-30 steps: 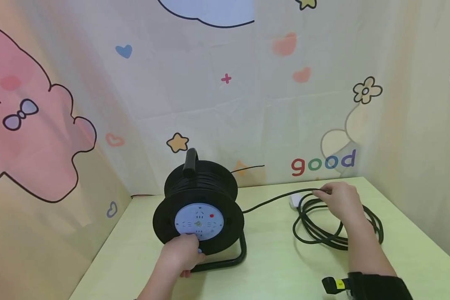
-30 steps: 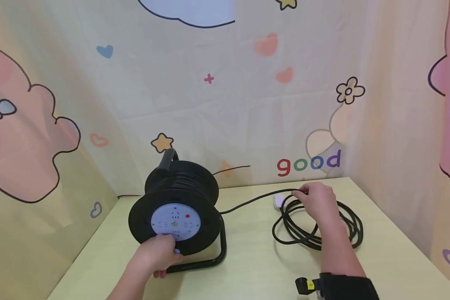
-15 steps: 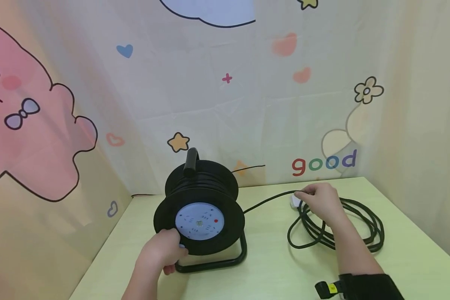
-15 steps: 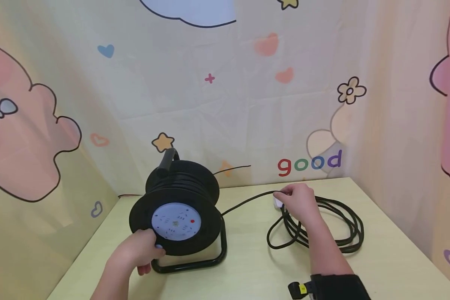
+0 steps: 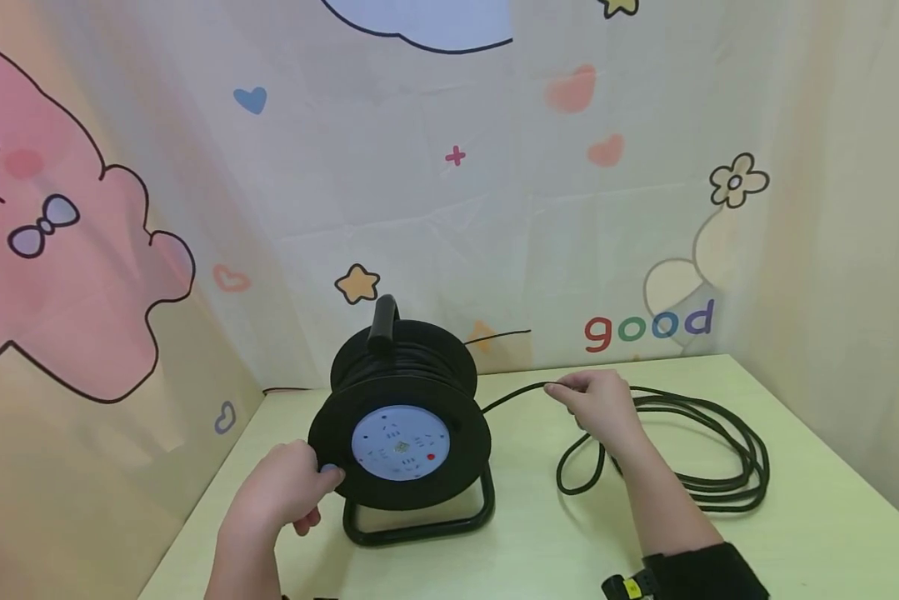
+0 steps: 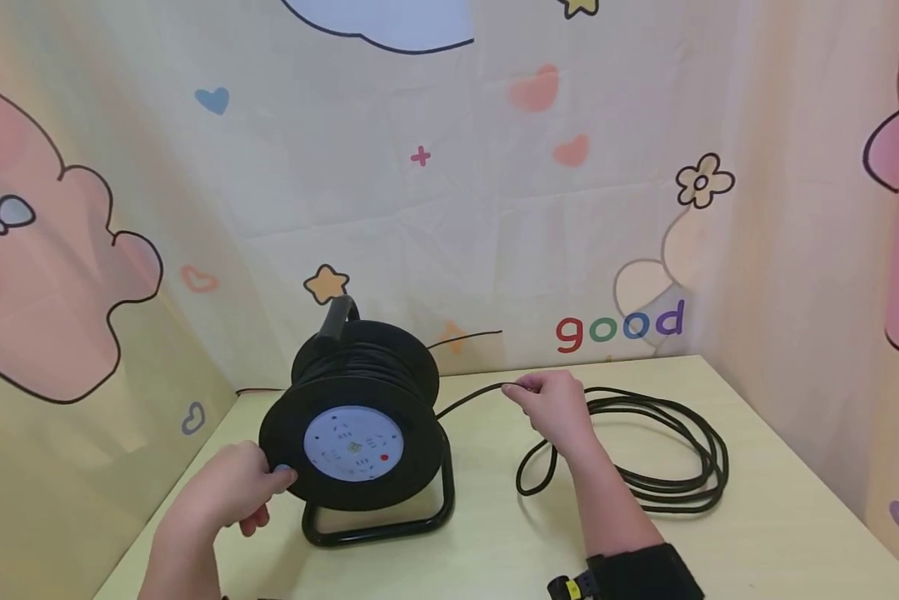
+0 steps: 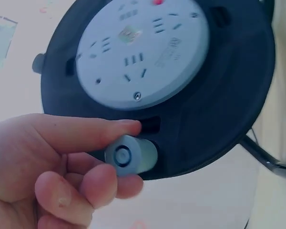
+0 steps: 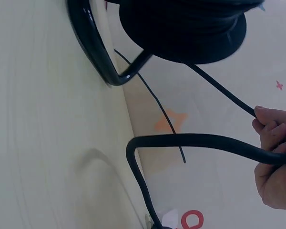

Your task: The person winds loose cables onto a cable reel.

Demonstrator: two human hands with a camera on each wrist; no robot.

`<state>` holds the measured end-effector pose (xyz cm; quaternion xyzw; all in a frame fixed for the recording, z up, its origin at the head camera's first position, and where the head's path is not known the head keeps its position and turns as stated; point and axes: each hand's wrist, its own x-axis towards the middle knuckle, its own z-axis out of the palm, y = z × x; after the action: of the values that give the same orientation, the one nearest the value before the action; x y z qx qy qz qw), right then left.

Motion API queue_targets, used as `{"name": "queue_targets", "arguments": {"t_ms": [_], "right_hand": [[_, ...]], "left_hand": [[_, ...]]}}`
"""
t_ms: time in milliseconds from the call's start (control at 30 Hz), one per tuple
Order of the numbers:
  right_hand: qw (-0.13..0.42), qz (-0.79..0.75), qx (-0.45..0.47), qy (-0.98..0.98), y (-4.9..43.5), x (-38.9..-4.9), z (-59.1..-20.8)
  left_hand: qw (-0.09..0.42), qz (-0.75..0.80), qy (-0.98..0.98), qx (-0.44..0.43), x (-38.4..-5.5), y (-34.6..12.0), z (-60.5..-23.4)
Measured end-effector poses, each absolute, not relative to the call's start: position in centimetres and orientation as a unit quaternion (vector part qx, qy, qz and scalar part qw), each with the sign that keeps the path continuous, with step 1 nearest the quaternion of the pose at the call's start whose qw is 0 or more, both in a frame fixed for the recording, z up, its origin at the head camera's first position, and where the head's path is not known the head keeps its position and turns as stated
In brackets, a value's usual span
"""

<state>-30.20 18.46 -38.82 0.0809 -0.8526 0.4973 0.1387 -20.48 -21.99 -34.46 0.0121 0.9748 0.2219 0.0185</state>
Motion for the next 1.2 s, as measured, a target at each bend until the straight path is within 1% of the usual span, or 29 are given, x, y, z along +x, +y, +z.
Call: {"name": "queue_targets", "arguments": {"t_ms": [167,433,700,867,1067,1200], "right_hand": [[0.143,0.514,0.092,-0.841,16.8,-30.2,-38.9],[0.124,0.532,0.110,-0.830,14.4,-30.5,-39.2],[0.102,0.529,0.132,-0.832,11.9,-30.6,-39.8],[0.097,0.519,0.130,-0.839,11.4,-30.6,-39.8],[0.099,0.508,0.124,-0.847,11.4,-30.8,-39.7],[0.085,0.490,0.133,-0.857,11.7,-30.8,-39.6]], "left_hand": [[-0.002,0.238,0.971,0.010,-20.3,-22.7,-33.6],[-0.055,0.319,0.946,-0.021,-20.8,-23.1,-33.1],[-0.113,0.425,0.897,-0.040,-20.8,-21.4,-32.6],[-0.151,0.405,0.901,-0.032,-20.8,-20.1,-32.7],[-0.193,0.368,0.909,-0.024,-20.7,-19.7,-32.7],[-0.211,0.350,0.912,-0.021,-20.7,-19.7,-32.9]]}}
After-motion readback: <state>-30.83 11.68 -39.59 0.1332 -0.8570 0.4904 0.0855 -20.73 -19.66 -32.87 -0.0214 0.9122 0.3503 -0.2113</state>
